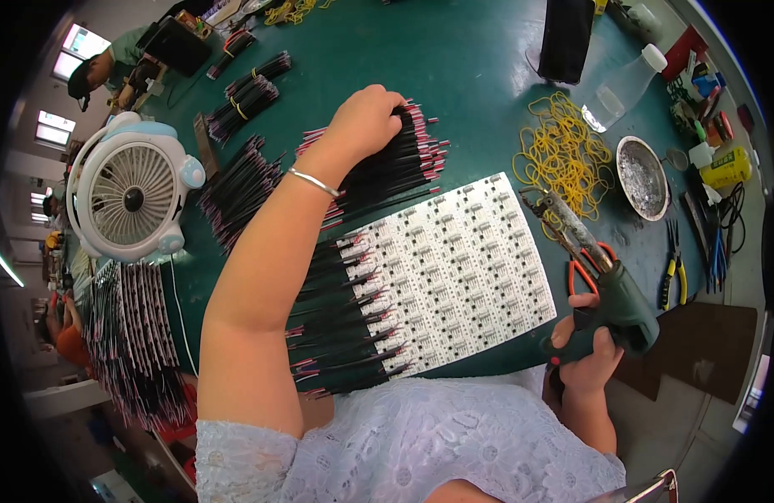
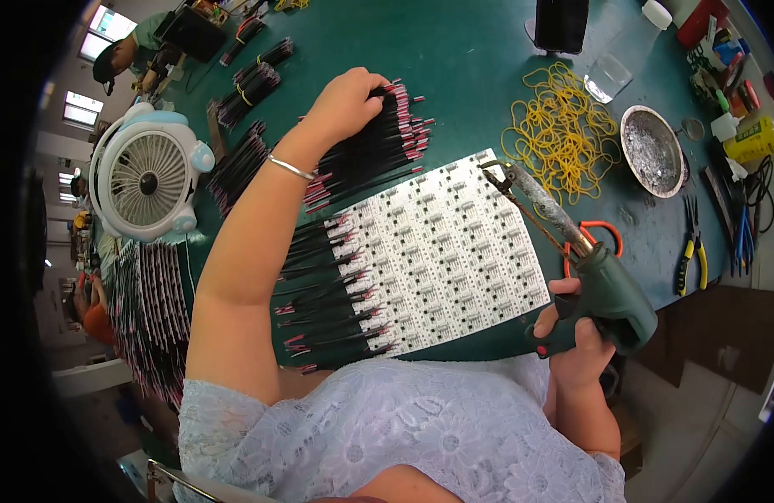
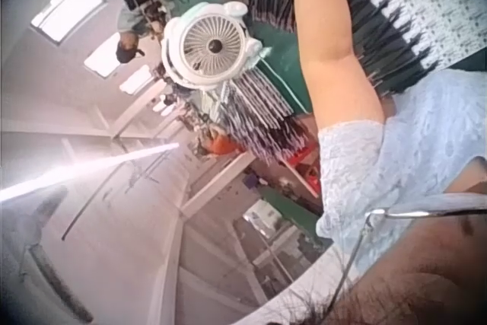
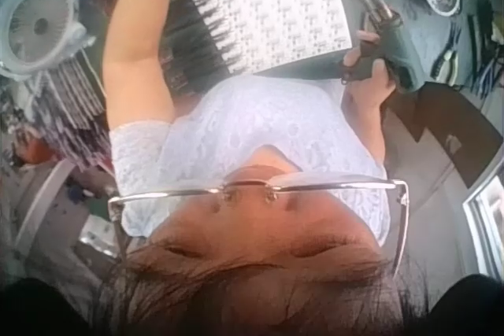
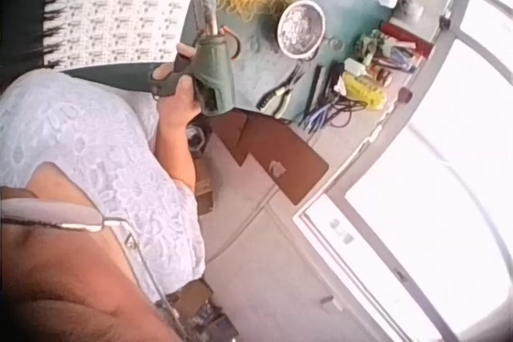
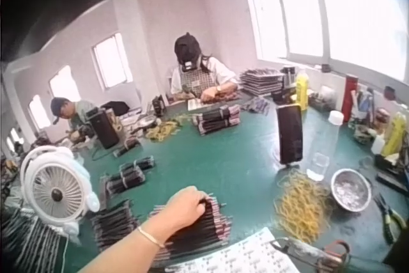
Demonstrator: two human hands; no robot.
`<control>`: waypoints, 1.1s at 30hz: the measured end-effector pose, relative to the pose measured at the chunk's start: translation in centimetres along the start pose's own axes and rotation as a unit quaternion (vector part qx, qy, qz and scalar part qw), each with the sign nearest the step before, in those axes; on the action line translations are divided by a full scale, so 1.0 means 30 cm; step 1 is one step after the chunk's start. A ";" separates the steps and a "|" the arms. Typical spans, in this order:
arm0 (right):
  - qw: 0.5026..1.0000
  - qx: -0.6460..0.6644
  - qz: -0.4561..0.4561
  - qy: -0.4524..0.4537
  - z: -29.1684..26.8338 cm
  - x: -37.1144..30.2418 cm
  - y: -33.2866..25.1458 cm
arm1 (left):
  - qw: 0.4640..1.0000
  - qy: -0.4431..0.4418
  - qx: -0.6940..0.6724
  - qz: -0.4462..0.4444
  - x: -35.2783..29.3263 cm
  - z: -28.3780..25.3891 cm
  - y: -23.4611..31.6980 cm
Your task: The person aligns wires onto a circuit board and solders them in place using a soldering tool.
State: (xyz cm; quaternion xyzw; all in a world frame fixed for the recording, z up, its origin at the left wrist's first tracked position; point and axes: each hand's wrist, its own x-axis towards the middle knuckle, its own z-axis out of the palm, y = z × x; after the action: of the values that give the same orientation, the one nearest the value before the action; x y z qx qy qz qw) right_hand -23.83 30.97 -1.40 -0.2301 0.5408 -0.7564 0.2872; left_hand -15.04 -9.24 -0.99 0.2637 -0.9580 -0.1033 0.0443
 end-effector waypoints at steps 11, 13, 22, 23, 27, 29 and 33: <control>0.999 0.032 0.009 0.030 0.050 0.036 0.009 | 0.996 0.055 -0.023 0.068 -0.004 0.009 -0.025; 0.999 0.036 0.002 0.036 0.050 0.036 0.014 | 0.992 0.107 -0.052 0.035 -0.007 -0.024 -0.026; 0.999 0.030 -0.010 0.042 0.029 0.025 0.018 | 0.977 0.186 0.029 0.102 -0.168 -0.157 0.146; 0.999 0.029 -0.017 0.039 0.021 0.020 0.021 | 0.982 0.142 0.038 0.117 -0.218 -0.139 0.160; 0.998 0.029 -0.003 0.050 0.018 0.020 0.017 | 0.998 0.008 0.023 0.050 -0.356 -0.031 0.141; 0.998 0.029 -0.007 0.046 0.010 0.026 0.015 | 0.999 0.008 0.025 0.042 -0.355 -0.014 0.125; 0.999 0.033 -0.006 0.043 0.015 0.041 0.016 | 0.981 0.157 -0.104 -0.042 -0.265 -0.082 0.038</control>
State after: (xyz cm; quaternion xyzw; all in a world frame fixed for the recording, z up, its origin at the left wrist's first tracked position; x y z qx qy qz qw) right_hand -24.34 29.72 -1.67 -0.1914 0.5261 -0.7847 0.2662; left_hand -8.44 -4.63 1.41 0.3107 -0.9113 -0.1611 0.2169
